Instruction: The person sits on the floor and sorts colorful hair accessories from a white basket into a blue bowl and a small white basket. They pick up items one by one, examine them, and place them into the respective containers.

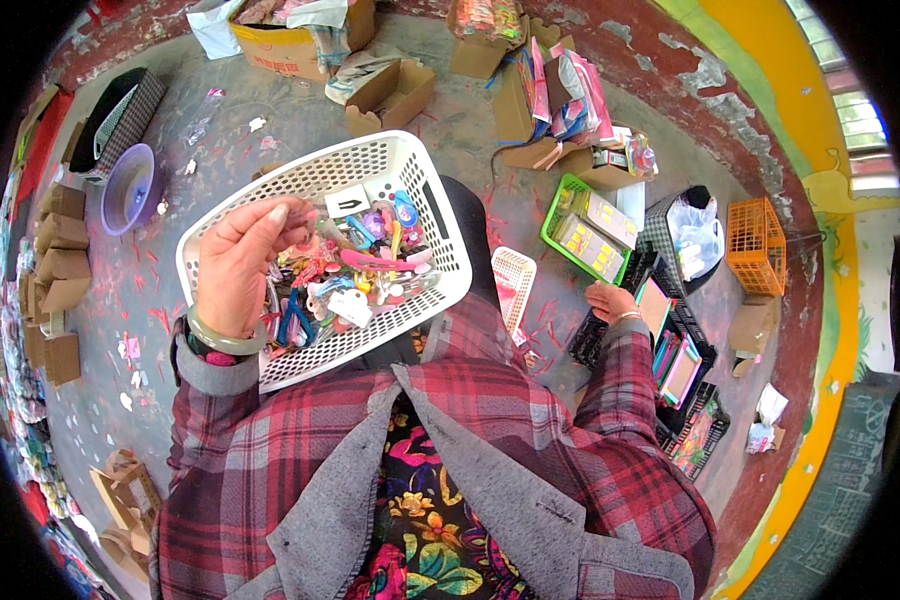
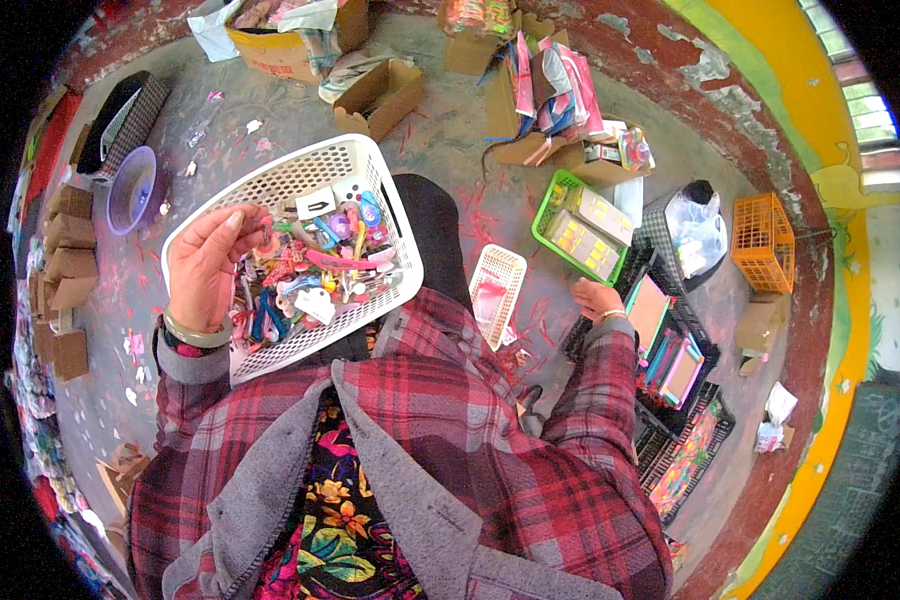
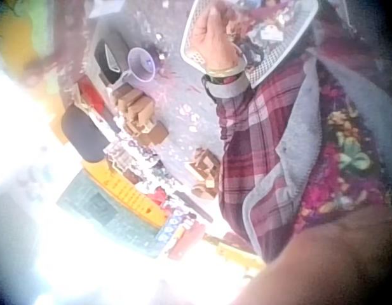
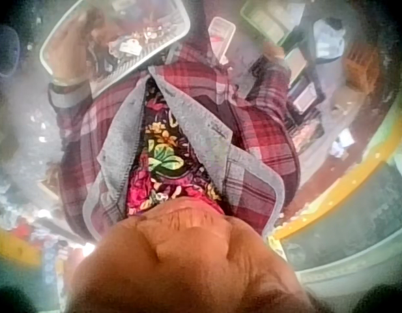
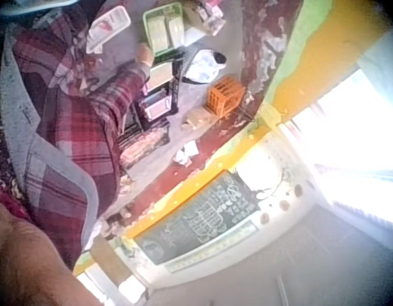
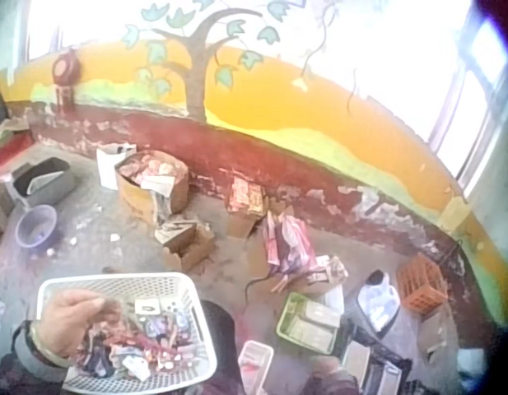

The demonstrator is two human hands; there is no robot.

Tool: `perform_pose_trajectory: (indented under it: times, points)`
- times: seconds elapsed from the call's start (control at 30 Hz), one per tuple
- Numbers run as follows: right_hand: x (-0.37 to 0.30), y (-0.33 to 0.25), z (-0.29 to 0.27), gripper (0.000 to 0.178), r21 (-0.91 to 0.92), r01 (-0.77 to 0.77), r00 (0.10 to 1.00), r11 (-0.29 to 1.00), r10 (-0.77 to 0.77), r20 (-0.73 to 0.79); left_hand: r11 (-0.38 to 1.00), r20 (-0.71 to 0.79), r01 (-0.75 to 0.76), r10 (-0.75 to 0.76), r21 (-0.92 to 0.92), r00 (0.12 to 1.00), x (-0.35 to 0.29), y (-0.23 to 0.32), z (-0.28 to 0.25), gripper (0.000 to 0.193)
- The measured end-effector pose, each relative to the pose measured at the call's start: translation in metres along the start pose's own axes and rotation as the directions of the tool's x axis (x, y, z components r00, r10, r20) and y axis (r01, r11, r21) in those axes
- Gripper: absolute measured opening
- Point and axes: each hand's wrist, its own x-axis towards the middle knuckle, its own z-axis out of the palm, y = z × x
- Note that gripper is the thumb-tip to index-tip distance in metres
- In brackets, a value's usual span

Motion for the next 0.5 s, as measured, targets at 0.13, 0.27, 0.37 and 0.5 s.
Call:
perform_pose_trajectory:
  times: [0.13, 0.27, 0.37, 0.5]
  points:
    - [0.064, 0.061, -0.026, 0.022, -0.832, 0.156, 0.916, 0.532, -0.393, -0.08, 0.999, 0.04, -0.002, 0.003, -0.036, 0.999, 0.007, -0.001, -0.003, 0.02]
    - [0.017, -0.049, 0.007, 0.011, 0.112, 0.371, 0.901, 0.922, -0.328, -0.284, 0.996, 0.024, 0.037, -0.035, -0.086, 0.999, 0.001, 0.003, 0.002, 0.02]
    - [-0.07, -0.168, 0.052, 0.019, 0.321, 0.521, 0.849, 0.791, -0.44, -0.294, 0.991, 0.032, 0.085, -0.082, -0.101, 0.996, 0.004, 0.006, 0.004, 0.02]
    - [-0.162, -0.275, 0.104, 0.026, 0.468, 0.676, 0.669, 0.569, -0.74, -0.067, 0.984, 0.063, 0.135, -0.128, -0.116, 0.99, 0.006, 0.005, 0.001, 0.02]
